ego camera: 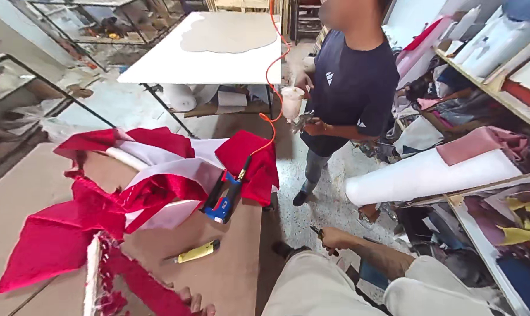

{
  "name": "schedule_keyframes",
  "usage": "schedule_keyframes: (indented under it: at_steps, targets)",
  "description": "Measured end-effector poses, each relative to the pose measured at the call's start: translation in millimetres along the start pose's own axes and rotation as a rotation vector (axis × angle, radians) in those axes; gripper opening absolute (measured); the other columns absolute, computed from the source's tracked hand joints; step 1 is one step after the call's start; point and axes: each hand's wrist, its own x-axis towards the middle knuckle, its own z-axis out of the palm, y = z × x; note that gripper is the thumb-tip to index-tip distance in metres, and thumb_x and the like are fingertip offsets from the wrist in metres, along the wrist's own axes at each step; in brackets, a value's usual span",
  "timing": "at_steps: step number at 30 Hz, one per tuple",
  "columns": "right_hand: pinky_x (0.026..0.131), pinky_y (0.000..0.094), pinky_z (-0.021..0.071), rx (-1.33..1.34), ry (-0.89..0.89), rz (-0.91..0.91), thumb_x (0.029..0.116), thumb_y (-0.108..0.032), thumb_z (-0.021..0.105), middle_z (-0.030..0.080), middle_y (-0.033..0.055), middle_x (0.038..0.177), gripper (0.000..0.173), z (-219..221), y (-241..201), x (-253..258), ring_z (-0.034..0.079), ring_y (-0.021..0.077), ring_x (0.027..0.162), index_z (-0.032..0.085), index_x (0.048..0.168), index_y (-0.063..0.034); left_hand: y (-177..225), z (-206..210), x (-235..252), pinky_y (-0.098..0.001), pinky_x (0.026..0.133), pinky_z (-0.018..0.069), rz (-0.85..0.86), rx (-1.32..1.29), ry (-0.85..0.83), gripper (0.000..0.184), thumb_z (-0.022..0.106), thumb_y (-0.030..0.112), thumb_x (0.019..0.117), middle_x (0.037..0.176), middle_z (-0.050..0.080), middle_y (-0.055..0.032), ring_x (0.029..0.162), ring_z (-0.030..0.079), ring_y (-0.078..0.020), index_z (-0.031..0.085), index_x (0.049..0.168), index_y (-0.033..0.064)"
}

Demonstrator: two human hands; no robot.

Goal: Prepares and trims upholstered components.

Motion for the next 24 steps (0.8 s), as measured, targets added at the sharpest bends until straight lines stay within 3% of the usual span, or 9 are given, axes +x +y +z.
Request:
schedule_keyframes:
  at_steps: [3,6,8,11,13,15,17,20,24]
  targets:
    - [0.061,0.0392,0.0542,0.045,-0.023,-0.170,0.0951,-0.023,0.067,0.073,0.0118,0.094,0.031,2.2,-28.3,-19.0,0.070,0.0212,0.073,0.059,0.118,-0.0032,-8.0,5.5,17.7,-0.0358,0.064,0.0621,-0.056,-0.041,-0.020,0.046,0.074,0.003,0.0799,0.107,0.070,-0.0048,0.078,0.070,-0.0169,0.066,0.123,0.0166]
    - [0.068,0.0349,0.0558,0.187,-0.143,-0.437,0.1007,-0.024,0.065,0.073,0.0083,0.106,0.036,12.8,-69.3,-51.7,0.069,0.0158,0.080,0.059,0.131,-0.0061,-2.9,26.9,34.5,-0.0313,0.055,0.0575,-0.158,-0.194,-0.009,0.035,0.071,0.042,0.0904,0.100,0.071,-0.0042,0.071,0.067,-0.0147,0.072,0.117,0.0188]
    - [0.069,0.0316,0.0574,0.258,-0.202,-0.647,0.1047,-0.019,0.058,0.075,0.0082,0.109,0.034,20.8,-97.5,-79.0,0.071,0.0146,0.082,0.059,0.136,-0.0062,6.4,47.3,56.8,-0.0311,0.051,0.0564,-0.184,-0.244,-0.038,0.058,0.057,0.070,0.0909,0.091,0.069,-0.0029,0.065,0.065,-0.0143,0.071,0.118,0.0200]
    - [0.068,0.0376,0.0636,0.272,-0.266,-0.909,0.1066,-0.014,0.054,0.075,0.0124,0.102,0.035,43.6,-135.1,-120.4,0.072,0.0210,0.076,0.058,0.138,-0.0001,21.4,55.4,74.4,-0.0322,0.052,0.0557,-0.221,-0.225,-0.029,0.095,0.027,0.095,0.0816,0.082,0.066,-0.0047,0.063,0.062,-0.0162,0.066,0.117,0.0159]
    - [0.060,0.0339,0.0617,0.250,-0.275,-1.021,0.1073,-0.017,0.054,0.076,0.0129,0.104,0.035,50.2,-158.2,-139.6,0.073,0.0202,0.074,0.059,0.137,0.0013,27.2,58.8,94.6,-0.0315,0.050,0.0534,-0.188,-0.190,-0.039,0.103,0.015,0.099,0.0771,0.078,0.061,-0.0045,0.058,0.058,-0.0159,0.062,0.117,0.0157]
    - [0.059,0.0323,0.0620,0.226,-0.300,-1.111,0.1066,-0.018,0.056,0.076,0.0137,0.112,0.035,56.9,-172.5,-156.1,0.075,0.0218,0.082,0.059,0.135,0.0022,30.1,62.2,101.2,-0.0306,0.050,0.0528,-0.123,-0.203,-0.088,0.102,0.013,0.096,0.0812,0.082,0.061,-0.0050,0.059,0.057,-0.0156,0.062,0.120,0.0150]
    - [0.070,0.0412,0.0672,0.231,-0.364,-1.194,0.1057,-0.012,0.056,0.074,0.0175,0.116,0.035,63.2,-186.7,-168.8,0.076,0.0288,0.092,0.056,0.136,0.0065,33.5,60.9,102.1,-0.0289,0.051,0.0525,-0.083,-0.274,-0.182,0.097,0.018,0.094,0.0836,0.090,0.061,-0.0062,0.062,0.058,-0.0154,0.060,0.118,0.0133]
    - [0.087,0.0440,0.0654,0.187,-0.418,-1.280,0.1060,-0.014,0.056,0.073,0.0180,0.115,0.038,66.1,-203.9,-178.9,0.075,0.0290,0.100,0.055,0.137,0.0088,32.0,52.1,95.1,-0.0262,0.050,0.0528,-0.098,-0.367,-0.265,0.093,0.027,0.091,0.0863,0.098,0.063,-0.0076,0.064,0.060,-0.0144,0.060,0.123,0.0121]
    - [0.092,0.0453,0.0627,0.095,-0.373,-1.368,0.1055,-0.016,0.057,0.073,0.0166,0.115,0.038,59.8,-224.5,-182.2,0.073,0.0287,0.103,0.056,0.135,0.0083,32.5,44.8,80.9,-0.0267,0.048,0.0513,-0.143,-0.335,-0.265,0.094,0.034,0.093,0.0810,0.077,0.064,-0.0059,0.056,0.059,-0.0143,0.066,0.111,0.0101]
